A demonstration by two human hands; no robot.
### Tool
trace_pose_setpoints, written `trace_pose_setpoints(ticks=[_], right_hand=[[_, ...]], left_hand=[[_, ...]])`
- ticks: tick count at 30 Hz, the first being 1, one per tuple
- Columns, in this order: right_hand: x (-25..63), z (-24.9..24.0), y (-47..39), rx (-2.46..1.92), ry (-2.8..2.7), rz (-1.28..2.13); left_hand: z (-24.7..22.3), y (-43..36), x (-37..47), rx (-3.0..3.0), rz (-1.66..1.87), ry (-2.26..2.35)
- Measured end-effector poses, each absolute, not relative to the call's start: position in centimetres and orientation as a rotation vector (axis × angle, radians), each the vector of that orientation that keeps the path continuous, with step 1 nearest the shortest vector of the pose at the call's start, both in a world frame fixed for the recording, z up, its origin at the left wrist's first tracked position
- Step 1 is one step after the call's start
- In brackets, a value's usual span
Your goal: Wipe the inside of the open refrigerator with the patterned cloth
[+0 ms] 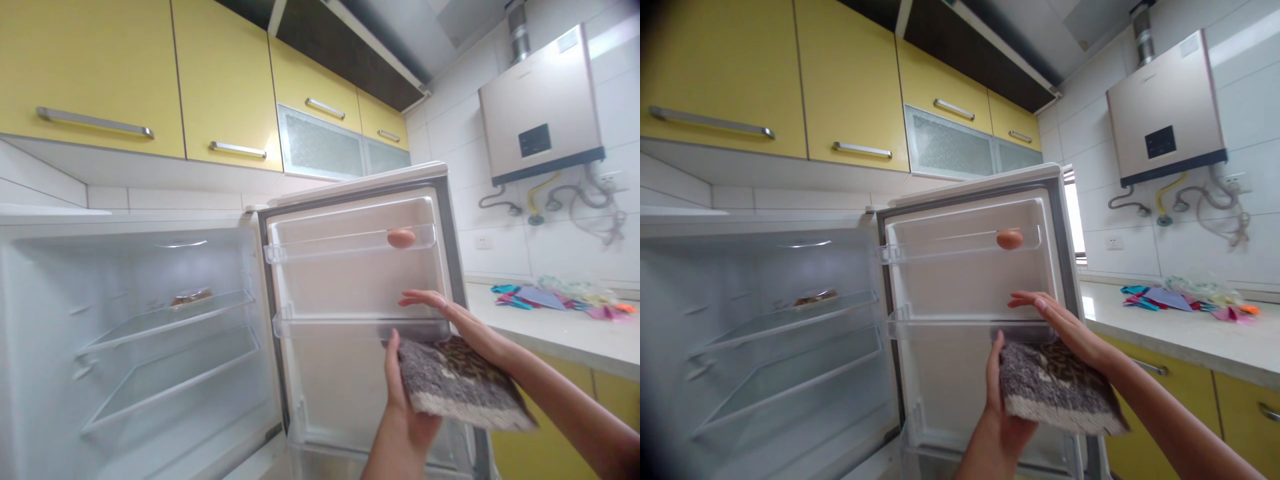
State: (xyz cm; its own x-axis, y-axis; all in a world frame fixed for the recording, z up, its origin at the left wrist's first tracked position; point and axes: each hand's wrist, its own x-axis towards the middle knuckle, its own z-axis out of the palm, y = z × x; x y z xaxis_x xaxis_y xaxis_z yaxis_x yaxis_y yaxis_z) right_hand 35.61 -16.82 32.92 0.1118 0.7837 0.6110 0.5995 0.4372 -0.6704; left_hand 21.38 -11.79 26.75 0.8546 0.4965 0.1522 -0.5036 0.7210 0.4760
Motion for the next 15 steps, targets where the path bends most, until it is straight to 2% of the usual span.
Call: trace_pose_setpoints(ticks=[7, 15], right_hand=[[36.1, 33.4, -16.7, -1.283, -1.619, 0.27], [36.3, 32.9, -15.7, -1.339, -1.691, 0.062]], left_hand=[[26.6, -11.1, 21.3, 0.553, 0.556, 0.003], [29.4, -8.2, 13.7, 0.447, 1.06, 0.398]])
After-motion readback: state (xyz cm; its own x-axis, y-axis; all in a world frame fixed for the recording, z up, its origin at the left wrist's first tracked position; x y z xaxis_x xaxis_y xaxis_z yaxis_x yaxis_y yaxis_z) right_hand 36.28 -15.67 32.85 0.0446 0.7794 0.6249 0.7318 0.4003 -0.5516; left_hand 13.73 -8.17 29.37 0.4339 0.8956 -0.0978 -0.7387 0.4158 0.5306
